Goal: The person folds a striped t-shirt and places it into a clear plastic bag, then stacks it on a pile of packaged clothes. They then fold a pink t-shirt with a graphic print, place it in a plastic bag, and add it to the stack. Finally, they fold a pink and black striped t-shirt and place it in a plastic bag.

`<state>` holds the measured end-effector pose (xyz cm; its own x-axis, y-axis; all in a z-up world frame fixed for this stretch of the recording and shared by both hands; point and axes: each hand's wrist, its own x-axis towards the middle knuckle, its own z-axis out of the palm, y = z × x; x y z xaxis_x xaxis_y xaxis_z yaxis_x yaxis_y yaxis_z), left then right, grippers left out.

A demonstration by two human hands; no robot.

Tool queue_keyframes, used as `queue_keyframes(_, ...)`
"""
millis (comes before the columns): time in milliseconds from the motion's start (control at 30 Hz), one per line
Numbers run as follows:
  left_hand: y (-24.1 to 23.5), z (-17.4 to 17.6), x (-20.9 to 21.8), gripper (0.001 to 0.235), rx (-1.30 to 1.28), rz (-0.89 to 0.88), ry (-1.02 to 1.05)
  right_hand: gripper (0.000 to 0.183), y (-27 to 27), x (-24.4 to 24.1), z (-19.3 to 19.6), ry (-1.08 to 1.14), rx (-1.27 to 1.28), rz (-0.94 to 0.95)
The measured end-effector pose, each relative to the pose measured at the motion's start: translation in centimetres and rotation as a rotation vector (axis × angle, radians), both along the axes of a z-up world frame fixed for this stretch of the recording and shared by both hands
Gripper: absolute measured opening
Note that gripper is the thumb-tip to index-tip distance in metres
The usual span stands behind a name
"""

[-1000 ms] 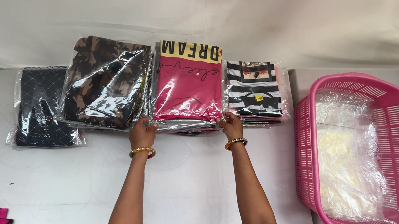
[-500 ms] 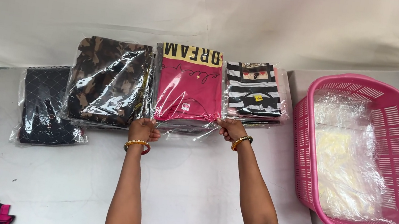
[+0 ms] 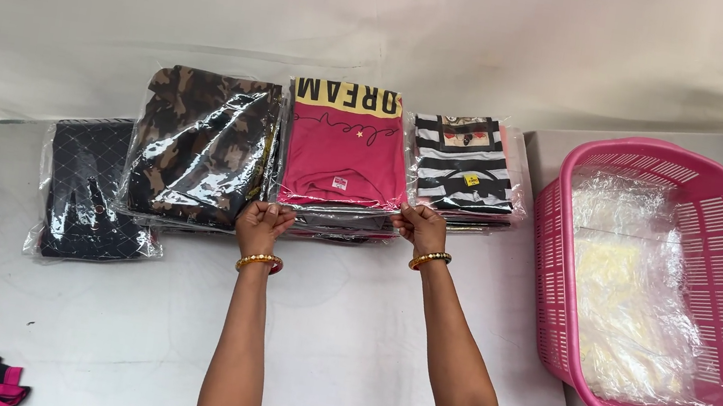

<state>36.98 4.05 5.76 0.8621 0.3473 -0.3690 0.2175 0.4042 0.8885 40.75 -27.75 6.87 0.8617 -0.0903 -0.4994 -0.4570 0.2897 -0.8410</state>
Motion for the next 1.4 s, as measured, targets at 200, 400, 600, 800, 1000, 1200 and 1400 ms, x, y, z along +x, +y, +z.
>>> queue_keyframes(200, -1.0, 0.2, 0.2, 0.006, 0.146, 0.084, 0.040, 0.026, 0.6, 0.6, -3.3, -0.137, -0.009, -0.104)
queue_keyframes(400, -2.5, -3.3, 1.1, 0.025, 0.121, 0.284, -0.023, 0.020, 0.8, 0.4, -6.6, -0.173, 0.017, -0.189)
queue_keyframes(600, -4.5, -2.6, 0.3, 0.024, 0.250, 0.441, -0.018, 0.040, 0.8, 0.2, -8.0, -0.094, -0.138, -0.179)
queue_keyframes(800, -6.9, -0.8, -2.0, 0.048, 0.250, 0.532, 0.052, 0.040, 0.6, 0.6, -8.9, -0.133, -0.156, -0.147)
queue_keyframes(1000, -9.5, -3.3, -2.0, 0.065, -0.138, 0.594, 0.194, 0.039, 0.4, 0.4, -9.8, -0.165, -0.109, -0.158)
queue_keyframes(1200, -9.3, 1.0, 0.0, 0.060, -0.352, 0.563, 0.179, 0.038, -0.2, 0.3, -8.9, -0.204, -0.076, -0.124)
queue_keyframes(1400, -7.0, 1.0, -0.6, 0.040, -0.019, 0.395, 0.167, 0.037, -1.2, 0.7, -8.3, -0.163, -0.148, -0.053)
